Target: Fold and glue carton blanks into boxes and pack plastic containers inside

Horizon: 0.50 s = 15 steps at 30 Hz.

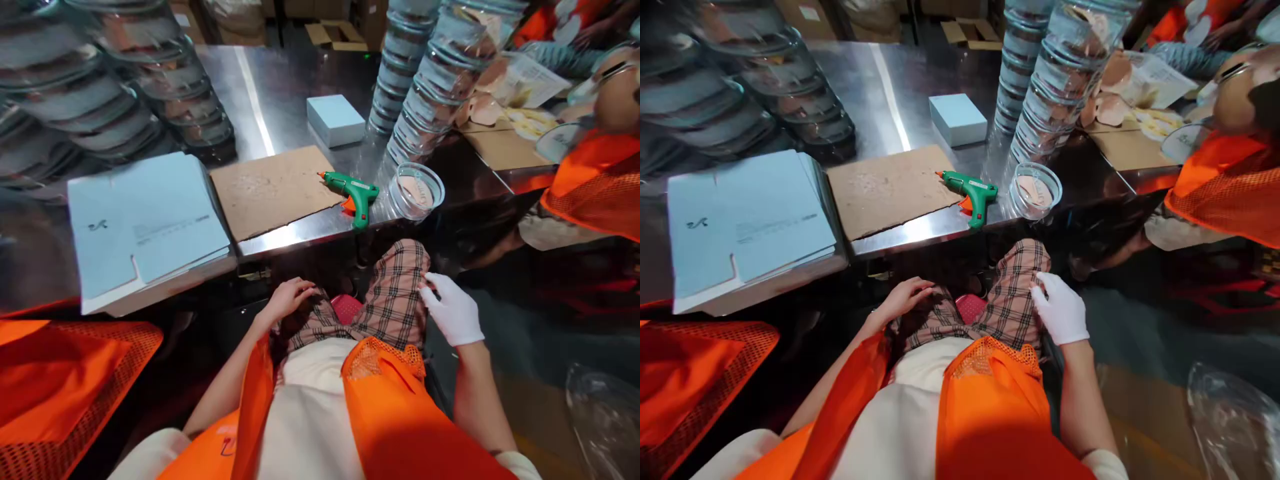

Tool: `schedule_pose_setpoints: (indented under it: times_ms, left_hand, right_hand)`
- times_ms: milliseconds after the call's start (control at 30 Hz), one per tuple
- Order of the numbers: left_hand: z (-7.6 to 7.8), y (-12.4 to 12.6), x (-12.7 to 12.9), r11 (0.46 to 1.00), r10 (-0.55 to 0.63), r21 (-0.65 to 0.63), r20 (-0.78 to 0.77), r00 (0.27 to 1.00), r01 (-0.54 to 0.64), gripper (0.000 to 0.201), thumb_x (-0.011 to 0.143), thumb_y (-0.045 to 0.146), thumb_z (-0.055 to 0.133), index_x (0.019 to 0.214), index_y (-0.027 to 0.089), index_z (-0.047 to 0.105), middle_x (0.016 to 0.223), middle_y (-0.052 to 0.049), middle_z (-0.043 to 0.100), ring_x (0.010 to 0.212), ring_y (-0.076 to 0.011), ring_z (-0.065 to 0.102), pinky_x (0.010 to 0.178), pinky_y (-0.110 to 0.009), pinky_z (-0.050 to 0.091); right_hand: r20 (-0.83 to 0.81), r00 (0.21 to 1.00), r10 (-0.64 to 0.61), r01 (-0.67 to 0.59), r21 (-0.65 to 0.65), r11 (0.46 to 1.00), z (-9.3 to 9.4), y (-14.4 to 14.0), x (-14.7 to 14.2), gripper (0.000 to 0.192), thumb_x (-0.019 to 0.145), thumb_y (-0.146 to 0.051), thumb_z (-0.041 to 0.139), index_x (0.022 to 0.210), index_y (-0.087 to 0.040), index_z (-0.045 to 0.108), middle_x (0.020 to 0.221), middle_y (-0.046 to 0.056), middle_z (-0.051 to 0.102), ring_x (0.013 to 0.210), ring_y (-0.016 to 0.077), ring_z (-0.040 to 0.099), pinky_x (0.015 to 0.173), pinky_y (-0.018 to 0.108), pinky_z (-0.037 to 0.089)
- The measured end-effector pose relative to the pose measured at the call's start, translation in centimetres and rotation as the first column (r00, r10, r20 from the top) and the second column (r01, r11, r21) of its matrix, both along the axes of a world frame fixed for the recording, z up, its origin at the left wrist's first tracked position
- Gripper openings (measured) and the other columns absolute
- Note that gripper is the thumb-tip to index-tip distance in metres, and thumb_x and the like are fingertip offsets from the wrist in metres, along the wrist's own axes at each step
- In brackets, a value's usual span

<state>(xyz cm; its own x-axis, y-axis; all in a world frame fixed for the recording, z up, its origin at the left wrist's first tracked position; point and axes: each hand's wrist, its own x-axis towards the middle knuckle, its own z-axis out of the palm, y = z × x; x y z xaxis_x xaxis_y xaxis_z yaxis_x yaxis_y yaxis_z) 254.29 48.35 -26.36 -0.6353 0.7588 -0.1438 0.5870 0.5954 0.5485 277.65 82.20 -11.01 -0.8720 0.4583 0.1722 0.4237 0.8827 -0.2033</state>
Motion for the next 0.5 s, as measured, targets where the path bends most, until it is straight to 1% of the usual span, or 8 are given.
schedule_pose_setpoints:
  times_ms: [67,100,200,267,300,400,433,500]
  left_hand:
    - [-0.2,0.7,-0.5,0.997,0.073,-0.027,-0.036,0.997,-0.074,0.047,0.11,0.048,0.044,0.135,0.024,0.075,0.116,-0.014,0.075,0.107,-0.0276,0.071,0.093,-0.036,0.053]
    - [-0.3,1.0,-0.7,0.992,0.119,-0.044,-0.054,0.991,-0.122,0.048,0.11,0.048,0.043,0.137,0.023,0.074,0.113,-0.016,0.075,0.105,-0.0297,0.071,0.093,-0.038,0.053]
    - [-1.1,1.3,-0.5,0.966,0.239,-0.084,-0.073,0.968,-0.245,0.045,0.108,0.046,0.048,0.134,0.022,0.075,0.107,-0.017,0.074,0.101,-0.0323,0.071,0.092,-0.042,0.053]
    - [-1.6,1.0,0.5,0.942,0.321,-0.08,-0.07,0.945,-0.326,0.044,0.106,0.046,0.053,0.139,0.023,0.072,0.114,-0.017,0.072,0.109,-0.0333,0.069,0.097,-0.043,0.054]
    - [-1.9,0.7,1.3,0.924,0.371,-0.072,-0.067,0.926,-0.375,0.048,0.105,0.047,0.055,0.144,0.023,0.068,0.121,-0.018,0.071,0.115,-0.0341,0.068,0.1,-0.044,0.054]
    - [-2.4,-0.4,4.2,0.838,0.542,-0.054,-0.05,0.839,-0.544,0.062,0.105,0.051,0.052,0.158,0.019,0.052,0.141,-0.022,0.063,0.127,-0.0367,0.065,0.104,-0.048,0.054]
    - [-2.5,-0.7,5.1,0.802,0.594,-0.051,-0.039,0.804,-0.595,0.065,0.105,0.051,0.051,0.16,0.017,0.048,0.143,-0.024,0.063,0.127,-0.0373,0.066,0.104,-0.049,0.055]
    - [-2.7,-1.0,6.6,0.731,0.681,-0.05,-0.009,0.732,-0.681,0.071,0.104,0.051,0.049,0.162,0.012,0.044,0.138,-0.025,0.068,0.122,-0.038,0.07,0.103,-0.051,0.056]
  right_hand:
    - [-0.01,1.0,0.004,-0.004,-0.002,1.0,0.1,0.4,0.1,0.036,0.103,-0.038,0.055,0.125,-0.021,0.077,0.126,0.008,0.08,0.106,0.0251,0.08,0.083,0.033,0.062]
    - [-0.007,1.0,0.013,-0.013,-0.008,1.0,0.2,0.8,0.0,0.036,0.103,-0.039,0.054,0.125,-0.021,0.077,0.126,0.008,0.08,0.106,0.0253,0.08,0.084,0.033,0.062]
    - [0.02,0.997,0.075,-0.074,-0.048,0.996,-0.1,2.0,-1.0,0.037,0.103,-0.038,0.054,0.124,-0.021,0.077,0.126,0.008,0.08,0.107,0.0264,0.079,0.086,0.036,0.063]
    - [0.028,0.989,0.147,-0.145,-0.083,0.986,-0.5,3.0,-2.1,0.037,0.103,-0.039,0.053,0.124,-0.021,0.078,0.126,0.009,0.08,0.109,0.0267,0.079,0.089,0.037,0.064]
    - [0.023,0.982,0.185,-0.182,-0.101,0.978,-0.7,3.5,-2.8,0.038,0.103,-0.04,0.053,0.124,-0.021,0.078,0.126,0.009,0.08,0.109,0.0268,0.079,0.091,0.038,0.064]
    - [-0.017,0.956,0.291,-0.289,-0.181,0.94,-2.1,4.6,-5.0,0.039,0.104,-0.04,0.051,0.125,-0.02,0.078,0.125,0.01,0.08,0.112,0.0265,0.078,0.098,0.039,0.063]
    - [-0.03,0.944,0.327,-0.326,-0.219,0.92,-2.7,4.8,-5.8,0.039,0.104,-0.039,0.051,0.125,-0.019,0.078,0.125,0.01,0.08,0.113,0.0261,0.078,0.1,0.039,0.062]
    - [-0.033,0.916,0.4,-0.391,-0.302,0.87,-4.0,4.9,-7.5,0.039,0.104,-0.036,0.049,0.124,-0.019,0.078,0.126,0.009,0.08,0.114,0.0252,0.077,0.103,0.039,0.061]
